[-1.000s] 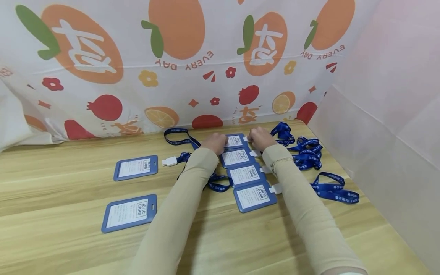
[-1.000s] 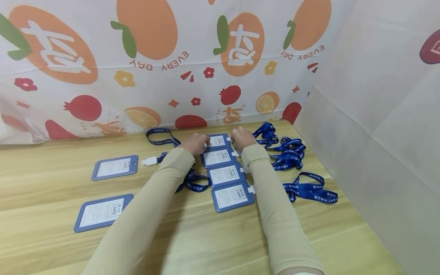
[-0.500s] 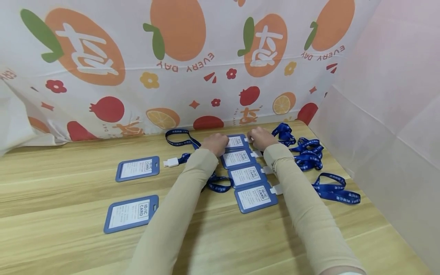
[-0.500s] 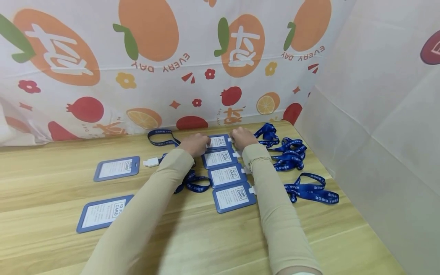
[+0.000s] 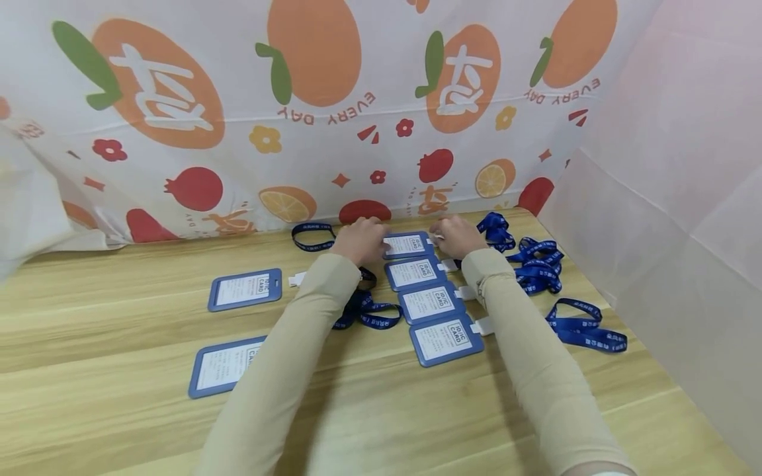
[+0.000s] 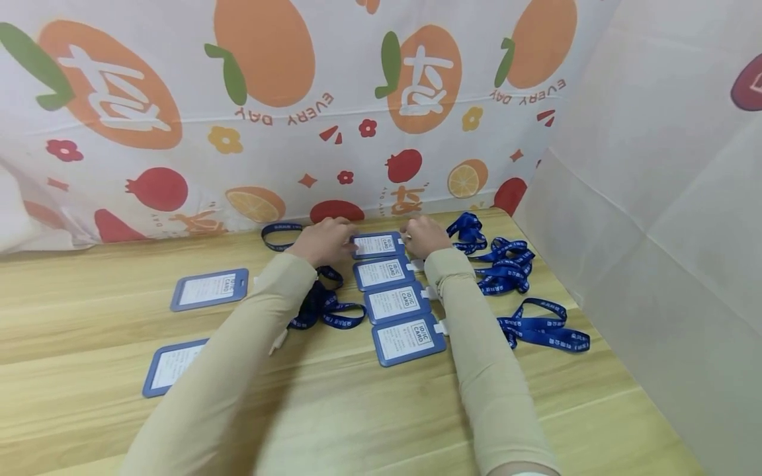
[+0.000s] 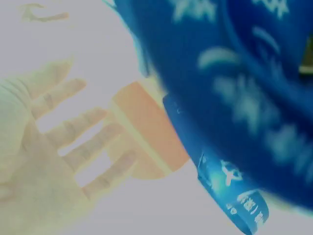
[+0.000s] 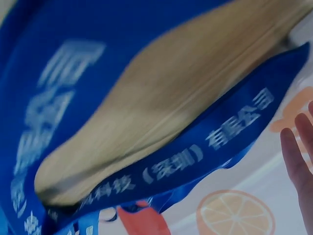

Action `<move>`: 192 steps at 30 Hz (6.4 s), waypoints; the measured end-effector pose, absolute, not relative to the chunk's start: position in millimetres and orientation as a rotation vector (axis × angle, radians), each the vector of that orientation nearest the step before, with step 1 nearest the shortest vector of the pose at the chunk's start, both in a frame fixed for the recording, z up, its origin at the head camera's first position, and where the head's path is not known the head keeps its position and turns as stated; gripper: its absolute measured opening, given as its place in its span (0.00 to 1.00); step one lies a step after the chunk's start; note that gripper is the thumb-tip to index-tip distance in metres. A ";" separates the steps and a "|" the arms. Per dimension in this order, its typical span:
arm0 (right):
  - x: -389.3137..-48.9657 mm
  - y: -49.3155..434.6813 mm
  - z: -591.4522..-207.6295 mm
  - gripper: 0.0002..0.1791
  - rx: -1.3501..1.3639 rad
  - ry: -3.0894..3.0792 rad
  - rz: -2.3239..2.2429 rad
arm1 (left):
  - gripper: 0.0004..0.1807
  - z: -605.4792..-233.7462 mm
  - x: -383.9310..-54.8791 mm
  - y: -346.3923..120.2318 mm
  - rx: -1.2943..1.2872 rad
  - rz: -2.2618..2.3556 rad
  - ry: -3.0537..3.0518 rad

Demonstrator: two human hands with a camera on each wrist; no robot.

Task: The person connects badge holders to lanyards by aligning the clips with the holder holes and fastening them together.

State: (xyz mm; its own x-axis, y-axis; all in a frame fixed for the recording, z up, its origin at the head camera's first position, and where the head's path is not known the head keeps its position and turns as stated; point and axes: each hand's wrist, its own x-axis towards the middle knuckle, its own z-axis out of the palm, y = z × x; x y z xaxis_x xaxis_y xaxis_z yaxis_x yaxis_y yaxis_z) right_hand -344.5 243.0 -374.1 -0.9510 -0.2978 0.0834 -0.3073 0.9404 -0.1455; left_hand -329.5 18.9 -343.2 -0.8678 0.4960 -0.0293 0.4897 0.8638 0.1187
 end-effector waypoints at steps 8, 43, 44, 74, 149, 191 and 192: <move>-338.1 233.8 -369.9 0.14 0.425 -3.003 0.341 | 0.24 -331.0 -321.0 3.5 0.815 0.251 2.990; -292.4 214.5 -360.6 0.18 0.340 -2.906 0.562 | 0.21 -328.4 -275.1 -62.5 0.983 0.355 3.142; -291.0 214.1 -360.1 0.18 0.339 -2.904 0.568 | 0.21 -329.1 -273.8 -64.6 0.980 0.359 3.145; -255.5 199.1 -355.7 0.17 0.302 -2.716 0.921 | 0.21 -344.6 -241.2 -95.8 0.951 0.373 3.198; -220.4 172.6 -359.0 0.17 0.695 -2.678 0.743 | 0.18 -354.9 -167.0 -179.2 1.035 0.186 3.233; -213.2 90.1 -354.4 0.15 1.493 -2.734 0.291 | 0.31 -360.7 -156.6 -190.4 0.934 0.296 2.943; -212.5 87.9 -354.2 0.15 1.506 -2.741 0.269 | 0.32 -360.7 -156.8 -190.7 0.933 0.293 2.933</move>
